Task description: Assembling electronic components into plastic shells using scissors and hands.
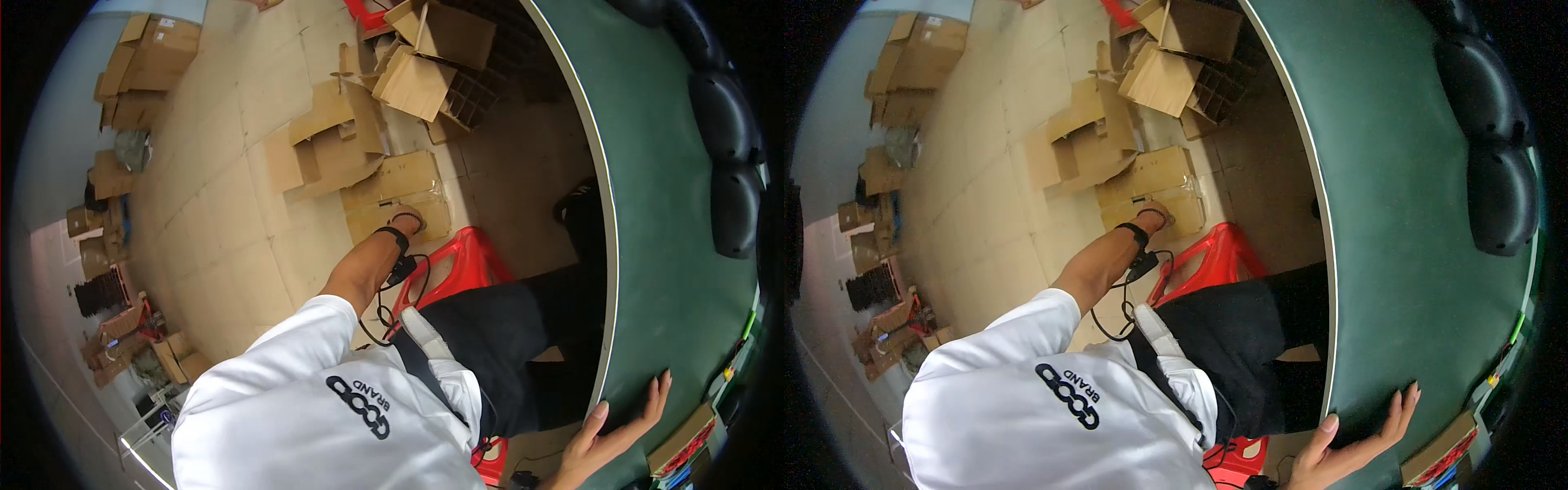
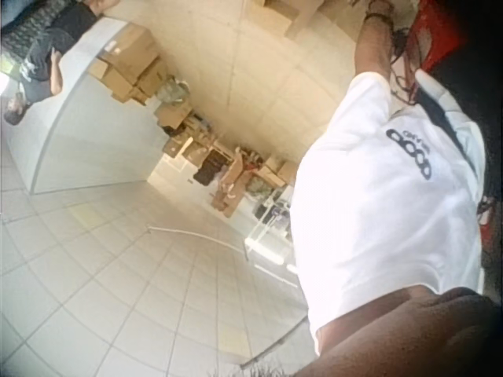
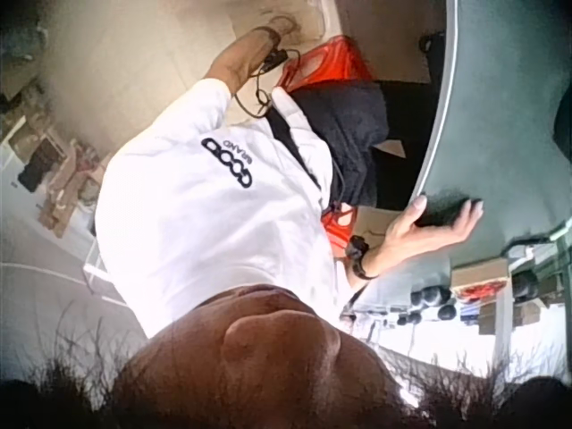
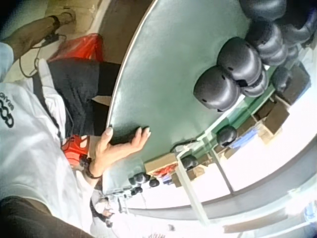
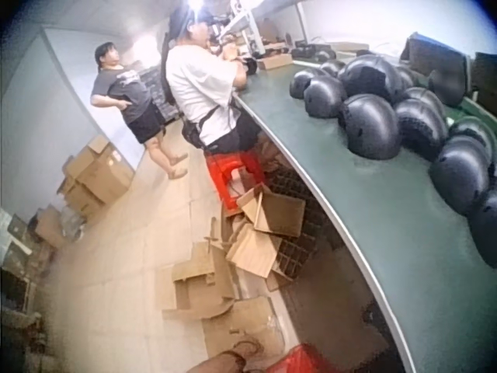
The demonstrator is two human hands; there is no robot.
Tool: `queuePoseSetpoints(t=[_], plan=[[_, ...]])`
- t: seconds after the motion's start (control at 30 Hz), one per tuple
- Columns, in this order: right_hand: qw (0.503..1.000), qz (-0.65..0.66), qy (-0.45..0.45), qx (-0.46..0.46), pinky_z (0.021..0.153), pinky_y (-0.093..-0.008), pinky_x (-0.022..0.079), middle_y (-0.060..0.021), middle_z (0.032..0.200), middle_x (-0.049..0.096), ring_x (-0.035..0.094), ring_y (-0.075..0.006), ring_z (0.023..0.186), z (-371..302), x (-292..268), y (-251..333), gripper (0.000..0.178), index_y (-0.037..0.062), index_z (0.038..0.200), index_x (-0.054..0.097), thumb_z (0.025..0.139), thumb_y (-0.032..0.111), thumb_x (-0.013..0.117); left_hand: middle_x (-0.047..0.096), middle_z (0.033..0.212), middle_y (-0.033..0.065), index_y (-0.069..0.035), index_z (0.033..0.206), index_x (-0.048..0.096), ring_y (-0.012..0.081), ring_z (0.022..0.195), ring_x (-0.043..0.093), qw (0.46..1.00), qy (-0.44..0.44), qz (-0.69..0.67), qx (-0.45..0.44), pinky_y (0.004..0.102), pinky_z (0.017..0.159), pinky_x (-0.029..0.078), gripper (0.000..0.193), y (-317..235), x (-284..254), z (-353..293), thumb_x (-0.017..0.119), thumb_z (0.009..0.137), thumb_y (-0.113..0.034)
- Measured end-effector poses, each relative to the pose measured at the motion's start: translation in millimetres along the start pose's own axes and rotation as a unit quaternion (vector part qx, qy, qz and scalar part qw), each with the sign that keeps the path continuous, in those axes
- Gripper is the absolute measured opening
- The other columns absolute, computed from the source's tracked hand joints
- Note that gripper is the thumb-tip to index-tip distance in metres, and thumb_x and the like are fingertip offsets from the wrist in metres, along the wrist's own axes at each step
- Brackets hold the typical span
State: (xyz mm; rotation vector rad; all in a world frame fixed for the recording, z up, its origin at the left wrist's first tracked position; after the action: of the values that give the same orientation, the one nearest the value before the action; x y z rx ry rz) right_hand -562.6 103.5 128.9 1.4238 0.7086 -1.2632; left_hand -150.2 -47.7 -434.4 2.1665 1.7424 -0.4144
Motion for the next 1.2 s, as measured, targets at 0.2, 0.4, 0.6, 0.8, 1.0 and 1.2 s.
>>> queuePoseSetpoints(t=[0.2, 0.4, 0.6, 0.8, 1.0, 1.2], plan=[[1.000, -0.003, 0.004, 0.016, 0.121, -0.0560, 0.034, -0.0279, 0.156, 0.045, 0.044, -0.0448, 0.145, 5, -7, 6, 0.071, -0.0079, 0.148, 0.045, 0.103, 0.045, 0.061, 0.075, 0.128, 0.0136, -0.016, 0.123, 0.079, 0.0312, 0.117, 0.071, 0.996, 0.039, 0.028, 0.069, 0.0450, 0.099, 0.055, 0.036, -57, -17, 54, 0.069, 0.089, -0.023], [0.999, 0.016, 0.014, 0.025, 0.118, -0.0598, 0.036, -0.0304, 0.153, 0.047, 0.046, -0.0476, 0.143, 7, -5, 8, 0.079, -0.0078, 0.144, 0.050, 0.101, 0.056, 0.066, 0.071, 0.139, 0.0099, -0.014, 0.128, 0.077, 0.0305, 0.124, 0.070, 0.998, -0.019, -0.051, 0.040, 0.0492, 0.100, 0.058, 0.034, -151, -46, 57, 0.063, 0.103, -0.032], [0.998, -0.032, 0.027, 0.036, 0.121, -0.0571, 0.032, -0.0270, 0.158, 0.043, 0.041, -0.0446, 0.148, 2, -16, -3, 0.074, -0.0082, 0.149, 0.044, 0.101, 0.046, 0.064, 0.074, 0.123, 0.0221, -0.002, 0.119, 0.077, 0.0429, 0.115, 0.072, 0.975, 0.014, 0.001, 0.222, 0.0529, 0.096, 0.059, 0.043, -222, -74, -43, 0.057, 0.102, -0.035], [0.999, 0.036, 0.022, 0.025, 0.121, -0.0584, 0.032, -0.0293, 0.157, 0.044, 0.040, -0.0471, 0.147, 11, -17, 4, 0.070, -0.0087, 0.146, 0.049, 0.098, 0.037, 0.072, 0.074, 0.103, 0.0289, 0.002, 0.116, 0.073, 0.0404, 0.097, 0.075, 0.892, -0.225, -0.344, 0.186, 0.0505, 0.084, 0.057, 0.038, -51, -34, -81, 0.070, 0.091, -0.027], [0.999, 0.028, 0.024, 0.014, 0.124, -0.0555, 0.028, -0.0280, 0.158, 0.045, 0.039, -0.0475, 0.148, 8, -22, 10, 0.068, -0.0049, 0.148, 0.050, 0.093, 0.027, 0.075, 0.070, 0.108, 0.0243, 0.005, 0.130, 0.064, 0.0402, 0.099, 0.070, 0.814, -0.424, -0.336, 0.209, 0.0451, 0.089, 0.055, 0.044, 17, -213, -335, 0.076, 0.096, -0.020], [1.000, 0.017, -0.012, 0.000, 0.121, -0.0545, 0.033, -0.0258, 0.152, 0.051, 0.044, -0.0469, 0.144, 2, -22, 10, 0.064, -0.0015, 0.143, 0.055, 0.091, 0.026, 0.078, 0.061, 0.127, 0.0163, -0.003, 0.138, 0.062, 0.0365, 0.119, 0.060, 0.725, -0.617, -0.046, 0.304, 0.0448, 0.102, 0.046, 0.049, -59, -357, -484, 0.075, 0.093, -0.012]])
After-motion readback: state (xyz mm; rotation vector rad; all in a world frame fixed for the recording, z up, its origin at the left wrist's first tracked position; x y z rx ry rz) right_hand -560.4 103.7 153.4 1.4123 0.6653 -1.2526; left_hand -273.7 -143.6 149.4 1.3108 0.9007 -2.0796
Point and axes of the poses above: each hand's wrist, its own z-axis towards the middle knuckle, its own x-axis out of the palm, y = z × x, the point moved 4 cm from there along z, towards the middle knuckle
